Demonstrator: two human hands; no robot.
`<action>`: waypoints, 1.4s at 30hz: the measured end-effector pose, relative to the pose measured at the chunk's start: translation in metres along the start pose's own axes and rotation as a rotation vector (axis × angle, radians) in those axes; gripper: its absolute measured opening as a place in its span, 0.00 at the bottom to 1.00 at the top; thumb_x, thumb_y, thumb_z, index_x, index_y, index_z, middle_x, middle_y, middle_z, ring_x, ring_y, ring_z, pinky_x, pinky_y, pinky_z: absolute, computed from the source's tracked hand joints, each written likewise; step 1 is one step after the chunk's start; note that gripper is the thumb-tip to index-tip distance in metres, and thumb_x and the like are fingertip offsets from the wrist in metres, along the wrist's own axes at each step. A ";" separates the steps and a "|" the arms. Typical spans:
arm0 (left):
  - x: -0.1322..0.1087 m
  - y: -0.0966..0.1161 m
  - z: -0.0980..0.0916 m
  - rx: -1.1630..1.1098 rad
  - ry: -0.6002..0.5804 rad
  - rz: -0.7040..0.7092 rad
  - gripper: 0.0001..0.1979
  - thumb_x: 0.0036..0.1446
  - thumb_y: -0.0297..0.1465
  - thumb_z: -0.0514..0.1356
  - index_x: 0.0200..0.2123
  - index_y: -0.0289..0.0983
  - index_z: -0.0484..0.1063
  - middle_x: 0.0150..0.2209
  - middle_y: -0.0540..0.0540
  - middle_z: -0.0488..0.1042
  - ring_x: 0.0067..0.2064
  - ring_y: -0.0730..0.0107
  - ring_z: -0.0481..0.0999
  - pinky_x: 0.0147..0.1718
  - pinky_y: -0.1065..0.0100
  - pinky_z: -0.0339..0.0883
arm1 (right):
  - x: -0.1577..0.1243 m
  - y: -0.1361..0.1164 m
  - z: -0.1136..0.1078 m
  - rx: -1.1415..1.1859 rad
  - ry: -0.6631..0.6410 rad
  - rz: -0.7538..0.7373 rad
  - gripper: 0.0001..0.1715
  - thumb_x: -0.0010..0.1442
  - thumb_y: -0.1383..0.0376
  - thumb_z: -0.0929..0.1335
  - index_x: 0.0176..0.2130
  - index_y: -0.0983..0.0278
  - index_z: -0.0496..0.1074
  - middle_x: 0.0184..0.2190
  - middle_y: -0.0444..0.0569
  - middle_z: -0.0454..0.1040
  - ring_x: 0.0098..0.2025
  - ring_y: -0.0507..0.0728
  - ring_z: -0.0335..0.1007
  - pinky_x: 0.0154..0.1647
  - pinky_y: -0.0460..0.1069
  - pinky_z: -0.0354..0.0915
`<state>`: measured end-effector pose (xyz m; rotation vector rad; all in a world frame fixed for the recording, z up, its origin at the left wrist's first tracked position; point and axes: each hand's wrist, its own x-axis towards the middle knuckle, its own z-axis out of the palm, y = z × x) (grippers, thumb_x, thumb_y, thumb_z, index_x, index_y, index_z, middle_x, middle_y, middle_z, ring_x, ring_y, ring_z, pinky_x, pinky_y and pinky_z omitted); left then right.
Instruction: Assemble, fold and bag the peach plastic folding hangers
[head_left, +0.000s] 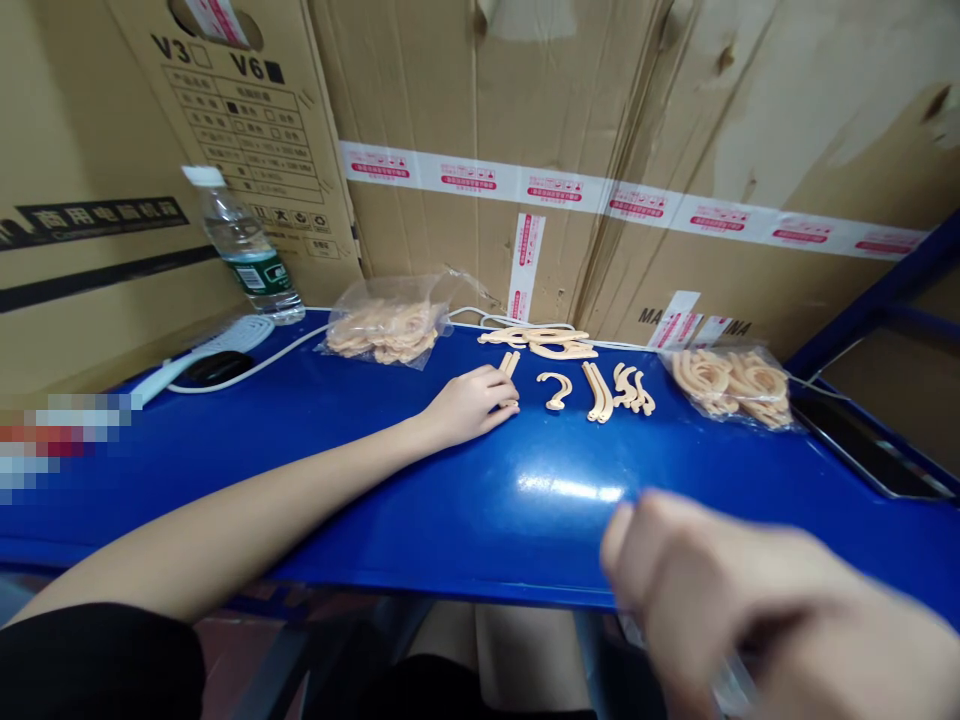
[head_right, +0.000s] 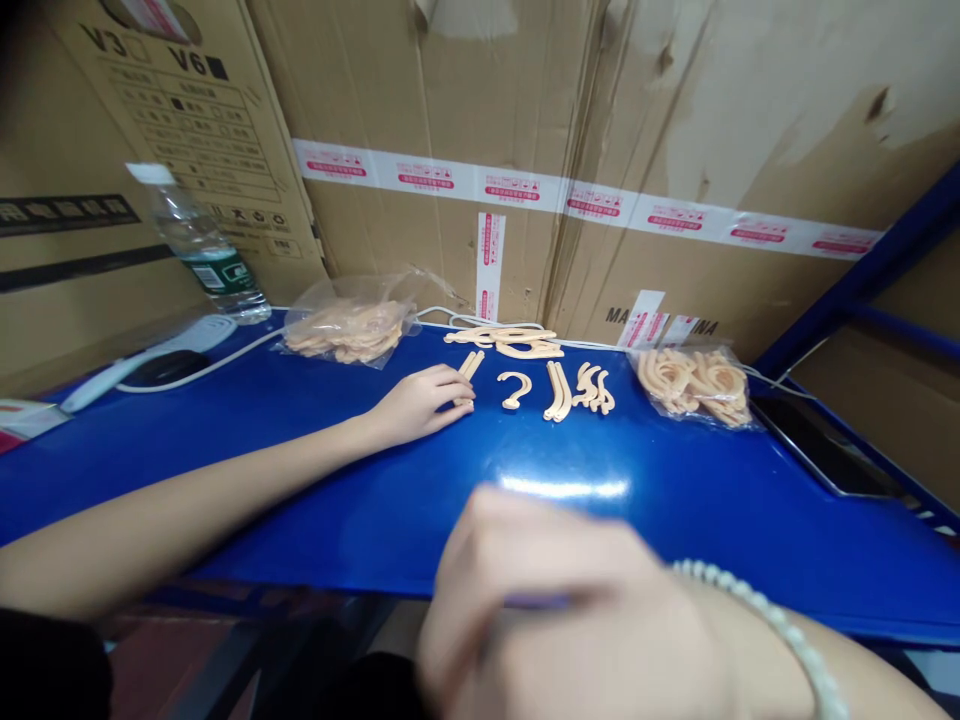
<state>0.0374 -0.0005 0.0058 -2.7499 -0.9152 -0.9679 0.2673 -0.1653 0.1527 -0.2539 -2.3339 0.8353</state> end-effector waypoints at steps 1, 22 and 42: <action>0.000 0.001 0.000 0.000 -0.001 -0.005 0.10 0.68 0.33 0.58 0.39 0.37 0.78 0.42 0.42 0.80 0.45 0.62 0.78 0.45 0.63 0.72 | 0.000 0.007 -0.014 -0.112 0.055 0.080 0.07 0.64 0.67 0.70 0.39 0.52 0.75 0.32 0.46 0.78 0.36 0.58 0.76 0.41 0.53 0.74; -0.002 -0.002 0.006 0.008 0.024 0.015 0.11 0.68 0.33 0.58 0.40 0.37 0.79 0.43 0.43 0.81 0.46 0.61 0.78 0.45 0.61 0.74 | -0.094 0.199 -0.136 -0.848 -0.203 0.697 0.27 0.57 0.69 0.68 0.56 0.57 0.76 0.45 0.54 0.71 0.42 0.62 0.75 0.52 0.57 0.70; -0.002 -0.003 0.008 0.010 0.032 0.010 0.10 0.68 0.33 0.58 0.39 0.37 0.79 0.43 0.43 0.81 0.45 0.60 0.78 0.45 0.60 0.75 | -0.095 0.192 -0.137 -1.031 -0.148 0.644 0.23 0.57 0.73 0.66 0.52 0.62 0.73 0.45 0.56 0.71 0.44 0.63 0.73 0.49 0.57 0.71</action>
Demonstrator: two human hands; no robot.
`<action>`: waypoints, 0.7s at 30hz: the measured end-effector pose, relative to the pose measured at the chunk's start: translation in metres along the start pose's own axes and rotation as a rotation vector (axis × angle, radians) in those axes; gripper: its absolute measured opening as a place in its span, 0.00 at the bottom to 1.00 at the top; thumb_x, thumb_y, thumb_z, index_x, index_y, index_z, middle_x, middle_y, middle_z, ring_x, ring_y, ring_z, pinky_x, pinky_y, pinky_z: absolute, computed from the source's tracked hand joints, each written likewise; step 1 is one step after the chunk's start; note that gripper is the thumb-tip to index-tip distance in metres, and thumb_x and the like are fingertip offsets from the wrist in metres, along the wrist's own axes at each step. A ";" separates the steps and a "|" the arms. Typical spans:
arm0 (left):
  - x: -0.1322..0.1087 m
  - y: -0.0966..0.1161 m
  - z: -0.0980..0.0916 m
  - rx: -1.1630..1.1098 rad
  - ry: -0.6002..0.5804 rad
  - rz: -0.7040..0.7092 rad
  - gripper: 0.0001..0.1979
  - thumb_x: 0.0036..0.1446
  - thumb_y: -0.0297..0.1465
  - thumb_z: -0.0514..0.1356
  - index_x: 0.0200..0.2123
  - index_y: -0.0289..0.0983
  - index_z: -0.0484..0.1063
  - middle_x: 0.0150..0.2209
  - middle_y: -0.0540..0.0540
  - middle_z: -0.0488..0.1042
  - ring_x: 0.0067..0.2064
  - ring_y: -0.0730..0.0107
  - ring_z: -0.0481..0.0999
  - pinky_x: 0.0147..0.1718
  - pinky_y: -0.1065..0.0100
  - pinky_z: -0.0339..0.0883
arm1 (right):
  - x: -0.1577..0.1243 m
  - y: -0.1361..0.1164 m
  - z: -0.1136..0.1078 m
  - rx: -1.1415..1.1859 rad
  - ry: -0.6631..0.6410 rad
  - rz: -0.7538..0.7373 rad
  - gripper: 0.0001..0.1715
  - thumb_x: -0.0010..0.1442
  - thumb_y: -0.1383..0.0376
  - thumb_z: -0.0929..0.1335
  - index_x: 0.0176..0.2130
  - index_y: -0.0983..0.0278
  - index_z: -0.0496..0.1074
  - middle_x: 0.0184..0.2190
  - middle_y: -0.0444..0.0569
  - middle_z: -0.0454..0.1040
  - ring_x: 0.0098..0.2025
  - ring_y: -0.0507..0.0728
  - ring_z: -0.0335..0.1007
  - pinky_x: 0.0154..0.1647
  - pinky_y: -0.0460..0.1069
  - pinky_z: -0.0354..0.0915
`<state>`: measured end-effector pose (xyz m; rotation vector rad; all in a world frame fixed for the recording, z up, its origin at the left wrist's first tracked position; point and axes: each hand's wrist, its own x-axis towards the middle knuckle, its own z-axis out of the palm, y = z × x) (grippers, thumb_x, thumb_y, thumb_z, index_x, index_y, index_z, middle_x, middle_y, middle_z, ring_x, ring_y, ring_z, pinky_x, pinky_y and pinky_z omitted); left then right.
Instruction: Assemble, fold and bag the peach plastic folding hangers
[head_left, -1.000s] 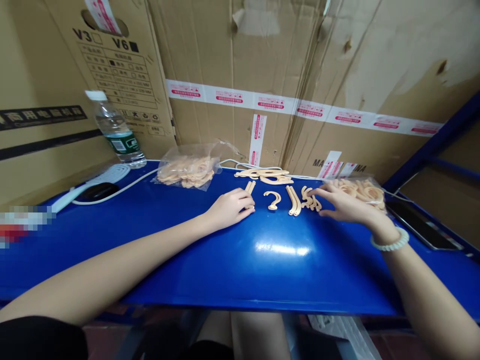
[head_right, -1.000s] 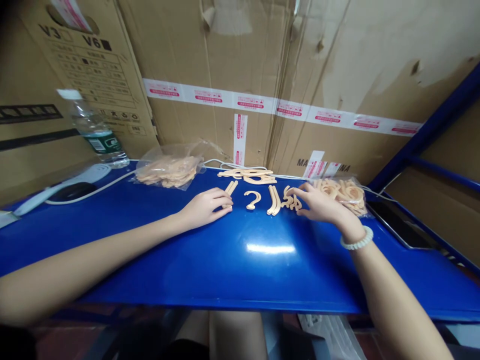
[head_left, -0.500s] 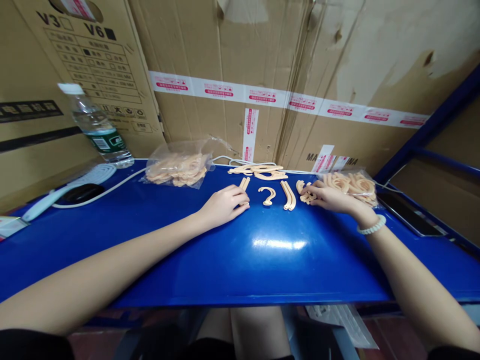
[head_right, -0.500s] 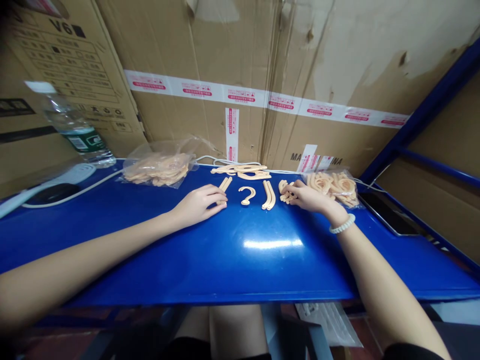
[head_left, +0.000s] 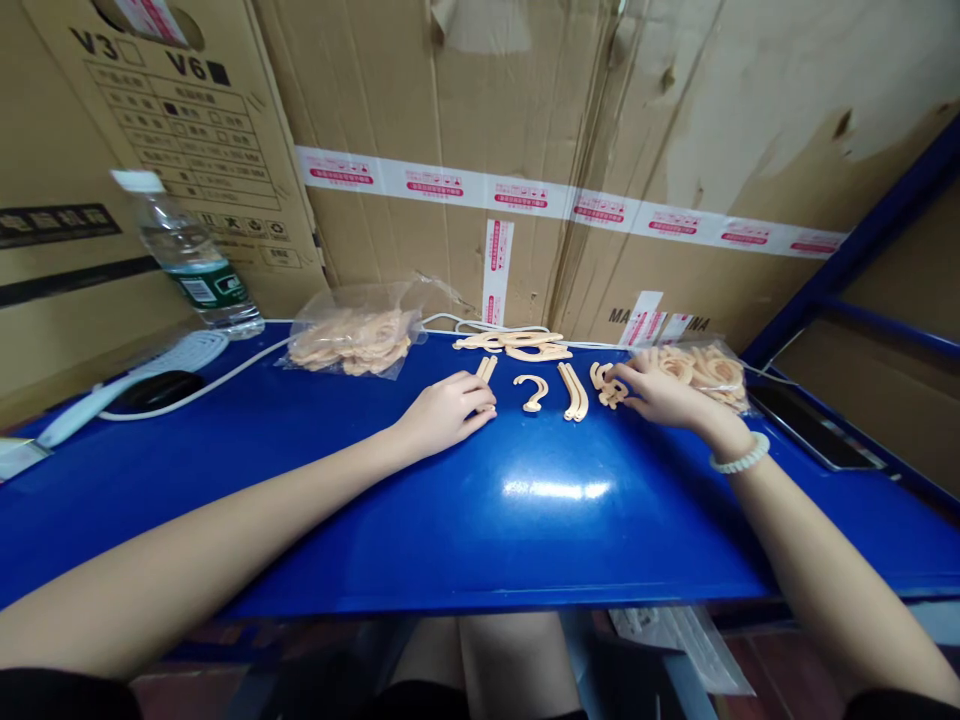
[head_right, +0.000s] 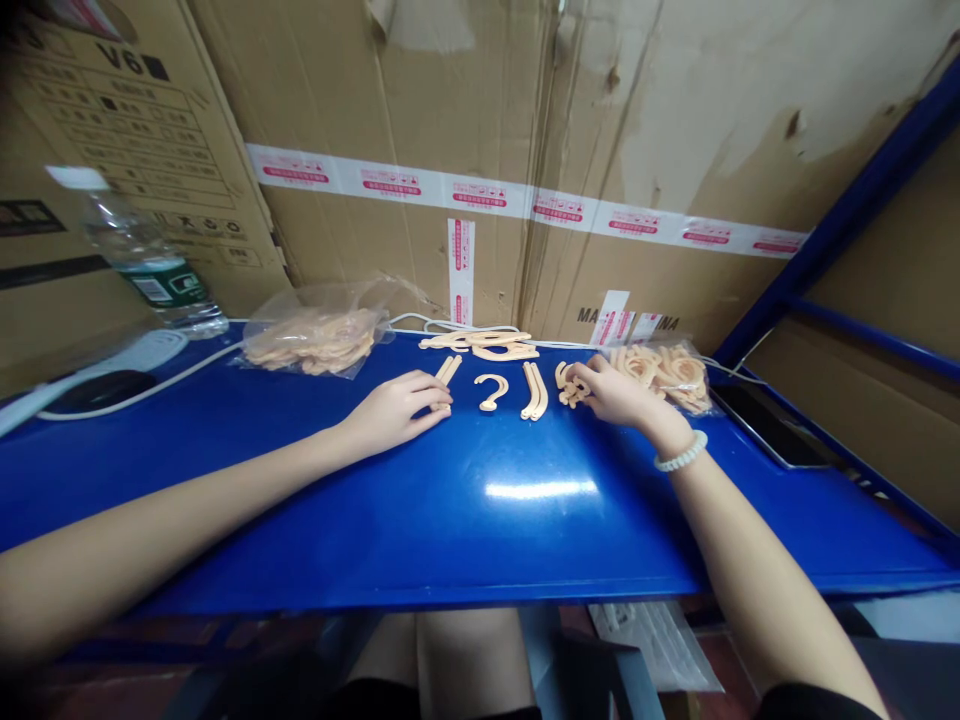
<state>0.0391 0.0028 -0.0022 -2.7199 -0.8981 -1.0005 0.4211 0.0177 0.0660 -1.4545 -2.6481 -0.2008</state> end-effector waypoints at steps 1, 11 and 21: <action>0.000 0.000 0.000 -0.002 -0.002 0.001 0.10 0.68 0.33 0.58 0.40 0.37 0.79 0.43 0.43 0.81 0.46 0.60 0.78 0.45 0.60 0.75 | 0.000 -0.007 -0.003 -0.012 0.047 0.004 0.22 0.59 0.72 0.66 0.53 0.63 0.72 0.45 0.57 0.71 0.44 0.64 0.73 0.49 0.58 0.71; -0.001 0.001 -0.002 0.002 -0.010 -0.005 0.10 0.68 0.34 0.58 0.41 0.39 0.79 0.43 0.44 0.80 0.46 0.61 0.78 0.47 0.61 0.74 | 0.002 -0.125 -0.003 0.003 0.108 -0.273 0.26 0.70 0.59 0.65 0.64 0.62 0.66 0.54 0.60 0.72 0.58 0.69 0.68 0.60 0.67 0.65; 0.001 0.002 -0.001 0.034 -0.017 -0.007 0.12 0.69 0.35 0.57 0.40 0.38 0.79 0.43 0.44 0.81 0.46 0.60 0.78 0.46 0.60 0.74 | 0.014 -0.133 0.018 0.053 0.058 -0.325 0.29 0.72 0.55 0.62 0.67 0.64 0.63 0.62 0.63 0.67 0.61 0.69 0.65 0.62 0.69 0.64</action>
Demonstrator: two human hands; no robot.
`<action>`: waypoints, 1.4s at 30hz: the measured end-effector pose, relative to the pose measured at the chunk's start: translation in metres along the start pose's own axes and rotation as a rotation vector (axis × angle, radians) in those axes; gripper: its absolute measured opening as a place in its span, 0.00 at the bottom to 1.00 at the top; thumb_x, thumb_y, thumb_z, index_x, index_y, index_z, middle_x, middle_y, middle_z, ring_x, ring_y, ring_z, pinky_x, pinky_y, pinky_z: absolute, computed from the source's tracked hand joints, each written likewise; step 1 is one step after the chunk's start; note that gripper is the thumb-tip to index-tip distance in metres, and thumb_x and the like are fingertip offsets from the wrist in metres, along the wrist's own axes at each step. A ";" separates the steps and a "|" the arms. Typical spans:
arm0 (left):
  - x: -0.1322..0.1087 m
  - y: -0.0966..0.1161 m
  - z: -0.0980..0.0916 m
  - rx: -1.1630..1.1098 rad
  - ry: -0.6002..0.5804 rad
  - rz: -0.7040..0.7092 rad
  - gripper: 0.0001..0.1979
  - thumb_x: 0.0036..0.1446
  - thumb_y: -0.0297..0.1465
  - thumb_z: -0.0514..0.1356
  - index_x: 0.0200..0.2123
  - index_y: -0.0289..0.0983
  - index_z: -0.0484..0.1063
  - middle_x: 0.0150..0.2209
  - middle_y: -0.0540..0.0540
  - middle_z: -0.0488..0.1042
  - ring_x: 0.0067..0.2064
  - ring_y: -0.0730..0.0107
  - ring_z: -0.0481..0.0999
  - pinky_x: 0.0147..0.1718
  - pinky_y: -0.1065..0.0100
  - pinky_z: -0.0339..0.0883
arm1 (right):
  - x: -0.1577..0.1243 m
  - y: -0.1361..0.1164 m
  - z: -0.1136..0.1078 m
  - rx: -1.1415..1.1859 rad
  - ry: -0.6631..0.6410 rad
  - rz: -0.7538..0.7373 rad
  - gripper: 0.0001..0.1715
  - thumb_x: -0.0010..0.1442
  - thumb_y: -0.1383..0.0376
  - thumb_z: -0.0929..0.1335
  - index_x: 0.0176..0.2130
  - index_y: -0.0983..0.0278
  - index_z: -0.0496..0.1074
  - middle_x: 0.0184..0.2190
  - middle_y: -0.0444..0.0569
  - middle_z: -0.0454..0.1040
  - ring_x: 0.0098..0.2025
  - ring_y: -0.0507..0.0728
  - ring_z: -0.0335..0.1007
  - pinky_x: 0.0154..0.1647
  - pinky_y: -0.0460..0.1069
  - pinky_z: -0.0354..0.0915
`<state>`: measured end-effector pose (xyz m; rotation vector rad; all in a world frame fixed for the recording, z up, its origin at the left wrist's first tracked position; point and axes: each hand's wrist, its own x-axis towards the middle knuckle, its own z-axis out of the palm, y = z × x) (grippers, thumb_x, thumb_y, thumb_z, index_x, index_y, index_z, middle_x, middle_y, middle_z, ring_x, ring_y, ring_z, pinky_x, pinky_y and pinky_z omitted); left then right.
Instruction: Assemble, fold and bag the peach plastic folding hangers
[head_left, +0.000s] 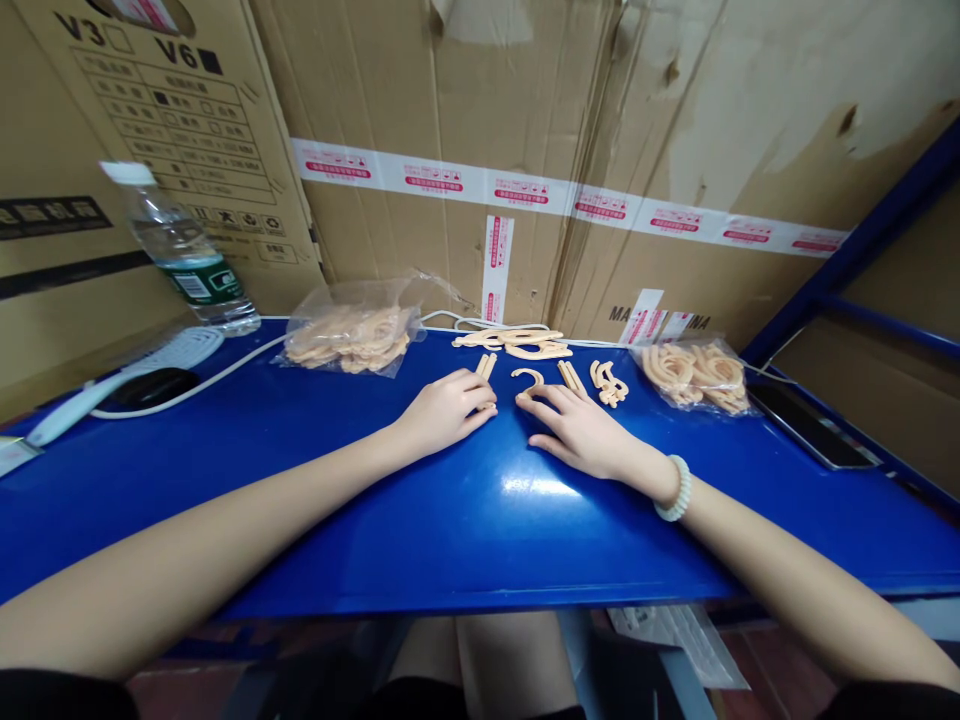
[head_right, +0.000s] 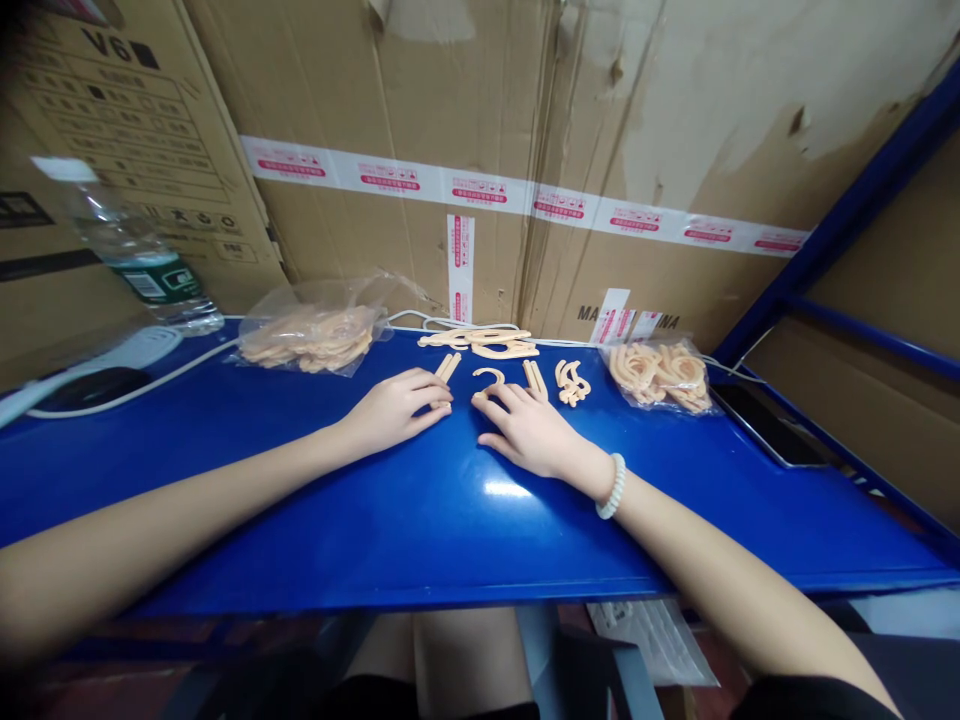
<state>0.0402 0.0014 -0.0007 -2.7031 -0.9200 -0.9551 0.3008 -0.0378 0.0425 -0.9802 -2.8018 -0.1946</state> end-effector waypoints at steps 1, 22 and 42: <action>0.000 0.001 0.000 0.001 0.000 0.000 0.12 0.69 0.35 0.57 0.40 0.38 0.79 0.43 0.44 0.81 0.46 0.60 0.78 0.46 0.60 0.74 | 0.002 0.001 0.001 0.010 0.003 -0.004 0.29 0.72 0.55 0.62 0.66 0.65 0.63 0.62 0.63 0.66 0.62 0.69 0.65 0.62 0.69 0.64; -0.002 -0.008 0.001 0.010 -0.031 -0.105 0.10 0.68 0.35 0.58 0.41 0.38 0.78 0.45 0.43 0.80 0.48 0.59 0.77 0.49 0.58 0.73 | -0.017 0.045 -0.001 0.138 0.090 0.129 0.14 0.69 0.67 0.64 0.48 0.65 0.77 0.45 0.57 0.74 0.44 0.63 0.75 0.48 0.58 0.73; -0.003 -0.007 0.002 0.016 -0.029 -0.105 0.09 0.68 0.35 0.58 0.40 0.38 0.77 0.44 0.44 0.80 0.48 0.59 0.77 0.48 0.59 0.73 | -0.038 0.082 -0.037 0.014 0.342 0.299 0.18 0.65 0.65 0.65 0.53 0.62 0.74 0.43 0.57 0.69 0.47 0.66 0.69 0.51 0.63 0.69</action>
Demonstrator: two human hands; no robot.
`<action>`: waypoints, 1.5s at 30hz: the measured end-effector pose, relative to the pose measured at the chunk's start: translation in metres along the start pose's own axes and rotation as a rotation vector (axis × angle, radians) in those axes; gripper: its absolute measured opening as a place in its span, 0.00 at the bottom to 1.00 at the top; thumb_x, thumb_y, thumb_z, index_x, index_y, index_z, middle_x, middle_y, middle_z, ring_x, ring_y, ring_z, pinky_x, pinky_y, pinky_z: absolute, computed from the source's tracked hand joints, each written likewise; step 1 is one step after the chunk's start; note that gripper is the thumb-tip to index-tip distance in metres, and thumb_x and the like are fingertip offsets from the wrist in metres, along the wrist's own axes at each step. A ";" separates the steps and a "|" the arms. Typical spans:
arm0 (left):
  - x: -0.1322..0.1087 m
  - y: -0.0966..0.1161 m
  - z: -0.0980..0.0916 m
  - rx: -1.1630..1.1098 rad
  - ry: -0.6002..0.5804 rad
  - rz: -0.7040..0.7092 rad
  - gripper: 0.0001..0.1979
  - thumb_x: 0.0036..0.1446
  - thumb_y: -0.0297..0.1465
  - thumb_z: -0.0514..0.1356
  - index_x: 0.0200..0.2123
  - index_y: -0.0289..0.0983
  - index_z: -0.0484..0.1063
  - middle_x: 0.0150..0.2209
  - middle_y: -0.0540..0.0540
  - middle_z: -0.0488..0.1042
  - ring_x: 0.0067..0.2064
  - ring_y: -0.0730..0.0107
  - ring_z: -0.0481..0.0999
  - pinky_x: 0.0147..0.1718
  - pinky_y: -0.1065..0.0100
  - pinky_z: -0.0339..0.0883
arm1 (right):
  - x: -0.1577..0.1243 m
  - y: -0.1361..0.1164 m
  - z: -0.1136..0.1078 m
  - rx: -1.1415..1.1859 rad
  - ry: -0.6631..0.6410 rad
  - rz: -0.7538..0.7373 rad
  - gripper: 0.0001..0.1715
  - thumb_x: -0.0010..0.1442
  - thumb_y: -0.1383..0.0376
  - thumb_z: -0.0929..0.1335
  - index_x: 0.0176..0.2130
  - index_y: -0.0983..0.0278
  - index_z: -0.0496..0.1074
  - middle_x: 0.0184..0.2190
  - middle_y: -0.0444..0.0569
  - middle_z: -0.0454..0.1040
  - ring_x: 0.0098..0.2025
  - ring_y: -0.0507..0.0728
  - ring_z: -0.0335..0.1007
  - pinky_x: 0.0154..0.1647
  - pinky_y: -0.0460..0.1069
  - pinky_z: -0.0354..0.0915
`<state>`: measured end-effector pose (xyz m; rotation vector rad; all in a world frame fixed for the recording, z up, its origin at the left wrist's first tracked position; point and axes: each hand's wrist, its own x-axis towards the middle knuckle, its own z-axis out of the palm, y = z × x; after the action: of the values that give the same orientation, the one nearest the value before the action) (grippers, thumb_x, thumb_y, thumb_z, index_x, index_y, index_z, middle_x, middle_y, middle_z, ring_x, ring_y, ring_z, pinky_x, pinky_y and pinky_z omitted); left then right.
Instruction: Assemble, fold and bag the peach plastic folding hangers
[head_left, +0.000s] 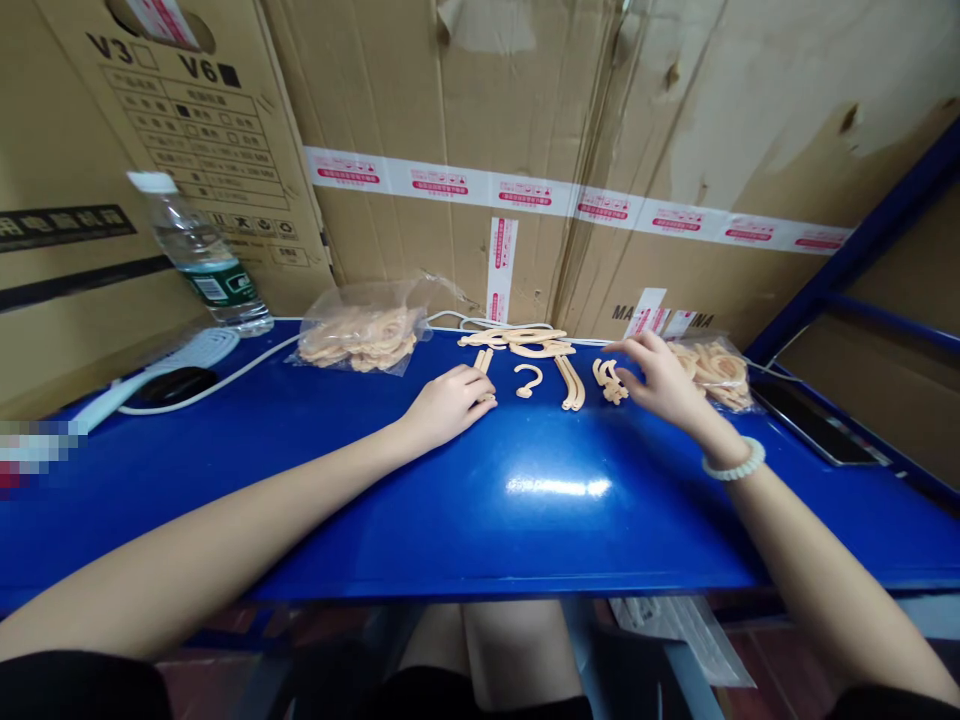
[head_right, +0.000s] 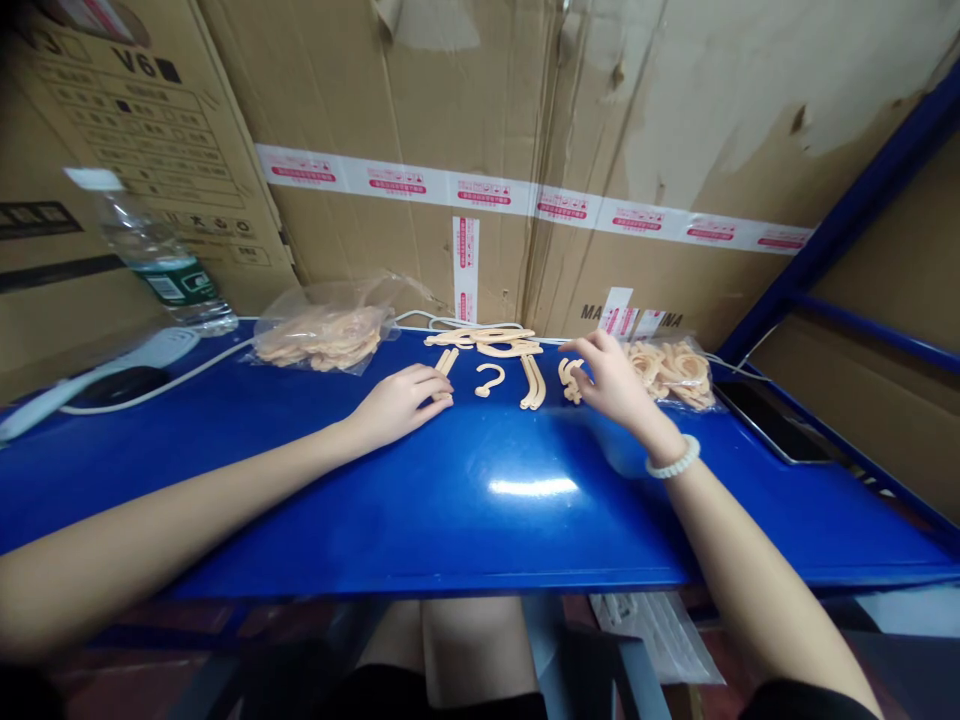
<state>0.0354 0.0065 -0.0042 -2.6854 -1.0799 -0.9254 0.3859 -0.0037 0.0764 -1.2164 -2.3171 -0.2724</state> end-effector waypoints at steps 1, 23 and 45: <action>0.000 0.000 0.000 0.000 0.000 -0.001 0.09 0.68 0.35 0.58 0.40 0.38 0.77 0.44 0.44 0.80 0.48 0.59 0.77 0.48 0.59 0.73 | -0.002 0.011 -0.006 -0.008 -0.060 0.018 0.20 0.63 0.64 0.67 0.54 0.62 0.74 0.43 0.57 0.69 0.47 0.67 0.69 0.52 0.63 0.69; 0.000 0.000 -0.001 0.006 -0.006 0.012 0.10 0.68 0.36 0.58 0.41 0.38 0.77 0.45 0.43 0.80 0.48 0.59 0.77 0.48 0.59 0.73 | -0.011 0.039 0.010 0.049 -0.284 -0.022 0.16 0.64 0.60 0.67 0.50 0.62 0.74 0.46 0.57 0.72 0.47 0.65 0.72 0.52 0.61 0.71; 0.093 -0.038 -0.002 -0.007 -0.111 -0.207 0.13 0.61 0.31 0.60 0.48 0.34 0.74 0.50 0.38 0.79 0.51 0.54 0.78 0.52 0.58 0.70 | -0.001 -0.008 0.000 0.073 0.096 0.064 0.12 0.66 0.62 0.62 0.41 0.63 0.73 0.25 0.46 0.72 0.27 0.56 0.70 0.32 0.49 0.63</action>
<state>0.0614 0.0893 0.0459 -2.6971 -1.4027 -0.8171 0.3803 -0.0089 0.0759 -1.2122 -2.1826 -0.2165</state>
